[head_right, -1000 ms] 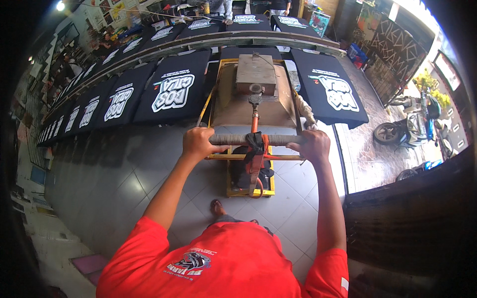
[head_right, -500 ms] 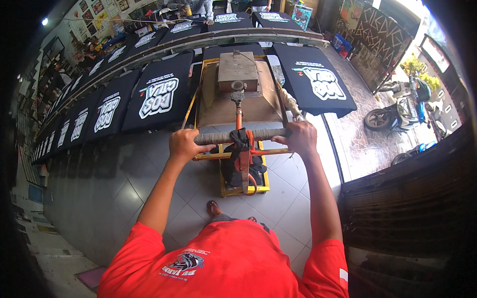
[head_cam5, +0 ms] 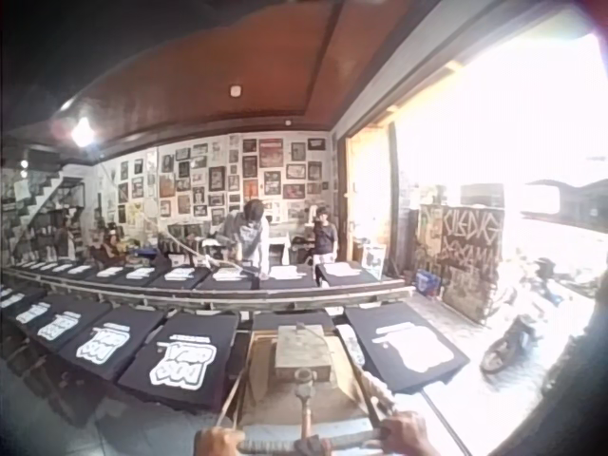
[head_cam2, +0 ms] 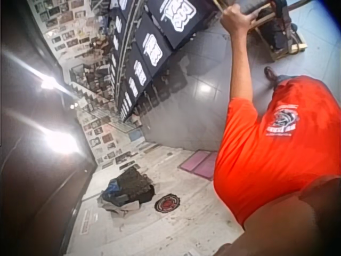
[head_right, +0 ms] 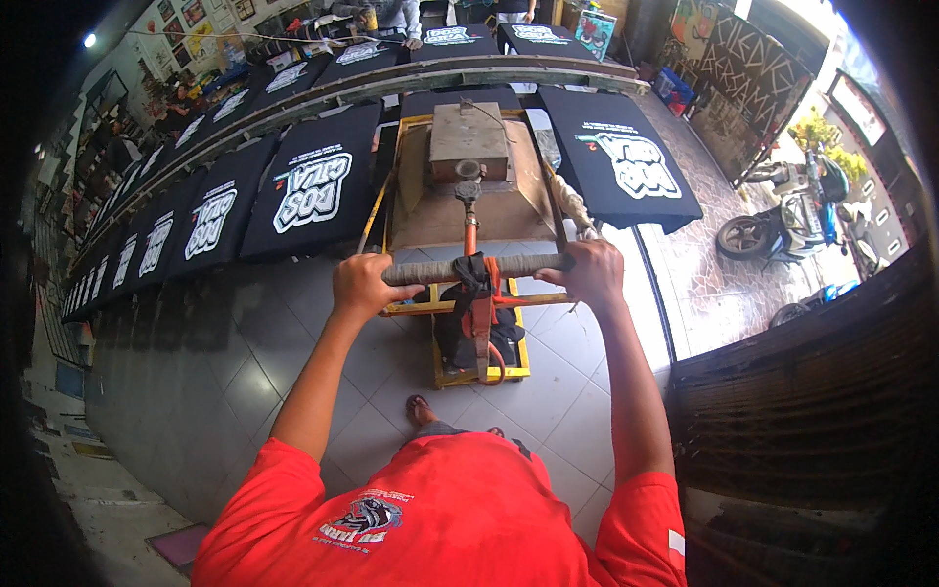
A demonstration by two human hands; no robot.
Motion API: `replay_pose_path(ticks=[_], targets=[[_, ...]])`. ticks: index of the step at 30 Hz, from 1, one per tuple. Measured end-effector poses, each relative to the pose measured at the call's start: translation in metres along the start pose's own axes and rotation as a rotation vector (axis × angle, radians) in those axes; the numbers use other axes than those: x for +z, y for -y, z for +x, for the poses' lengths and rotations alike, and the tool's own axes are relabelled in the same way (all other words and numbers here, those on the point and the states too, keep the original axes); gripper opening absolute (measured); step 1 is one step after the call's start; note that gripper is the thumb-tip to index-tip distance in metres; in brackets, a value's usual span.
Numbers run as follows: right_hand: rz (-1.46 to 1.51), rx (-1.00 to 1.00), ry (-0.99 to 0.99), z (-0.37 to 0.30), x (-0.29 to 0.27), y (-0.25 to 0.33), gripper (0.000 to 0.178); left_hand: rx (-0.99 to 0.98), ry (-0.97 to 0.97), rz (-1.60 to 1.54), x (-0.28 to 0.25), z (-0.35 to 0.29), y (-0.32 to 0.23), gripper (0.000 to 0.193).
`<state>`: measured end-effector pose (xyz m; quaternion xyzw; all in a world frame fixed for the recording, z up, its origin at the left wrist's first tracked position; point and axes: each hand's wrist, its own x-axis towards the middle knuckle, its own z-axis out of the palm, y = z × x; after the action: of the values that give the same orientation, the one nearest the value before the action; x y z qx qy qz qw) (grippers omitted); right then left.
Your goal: The person pushes a mobile flash dryer unit along a track over a series of screen-printed t-shirts laid out on tables, stopping briefly at each station to dry the ink.
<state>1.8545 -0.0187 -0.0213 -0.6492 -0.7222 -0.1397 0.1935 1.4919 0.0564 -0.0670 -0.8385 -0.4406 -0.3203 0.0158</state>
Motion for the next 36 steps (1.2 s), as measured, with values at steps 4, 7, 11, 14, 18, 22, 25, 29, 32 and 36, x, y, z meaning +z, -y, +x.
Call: replay_pose_path(ticks=[4, 7, 11, 14, 18, 22, 25, 29, 32, 36], targets=[[-0.002, -0.008, -0.013, 0.000, 0.001, 0.000, 0.058, -0.008, -0.002, -0.022, 0.002, 0.000, 0.001, 0.067], [-0.006, -0.001, -0.007, 0.000, 0.001, 0.001, 0.058, -0.008, -0.005, -0.022, 0.001, -0.001, 0.000, 0.068], [0.002, 0.021, 0.009, -0.001, 0.000, 0.001, 0.058, -0.005, 0.002, -0.022, 0.001, 0.000, -0.001, 0.069], [-0.010, 0.000, -0.003, 0.000, 0.001, 0.000, 0.059, -0.011, 0.006, -0.018, -0.001, 0.000, 0.000, 0.069], [-0.025, -0.010, -0.006, 0.000, 0.005, -0.001, 0.061, -0.006, -0.012, -0.018, 0.004, -0.001, 0.001, 0.069], [-0.022, -0.017, -0.011, 0.001, 0.007, -0.004, 0.062, 0.002, -0.005, -0.012, 0.007, 0.000, 0.004, 0.069], [-0.034, -0.009, 0.019, 0.002, 0.008, -0.004, 0.062, 0.001, 0.013, 0.009, 0.007, 0.000, 0.005, 0.069], [-0.050, -0.023, 0.017, 0.000, 0.007, -0.005, 0.061, 0.027, -0.021, 0.005, 0.012, -0.001, 0.006, 0.070], [-0.056, -0.022, 0.021, -0.001, 0.008, -0.006, 0.060, 0.039, -0.055, 0.002, 0.015, -0.003, 0.004, 0.070], [-0.034, -0.049, -0.014, -0.002, 0.017, -0.010, 0.060, 0.018, -0.049, 0.016, 0.018, -0.004, 0.003, 0.069]])
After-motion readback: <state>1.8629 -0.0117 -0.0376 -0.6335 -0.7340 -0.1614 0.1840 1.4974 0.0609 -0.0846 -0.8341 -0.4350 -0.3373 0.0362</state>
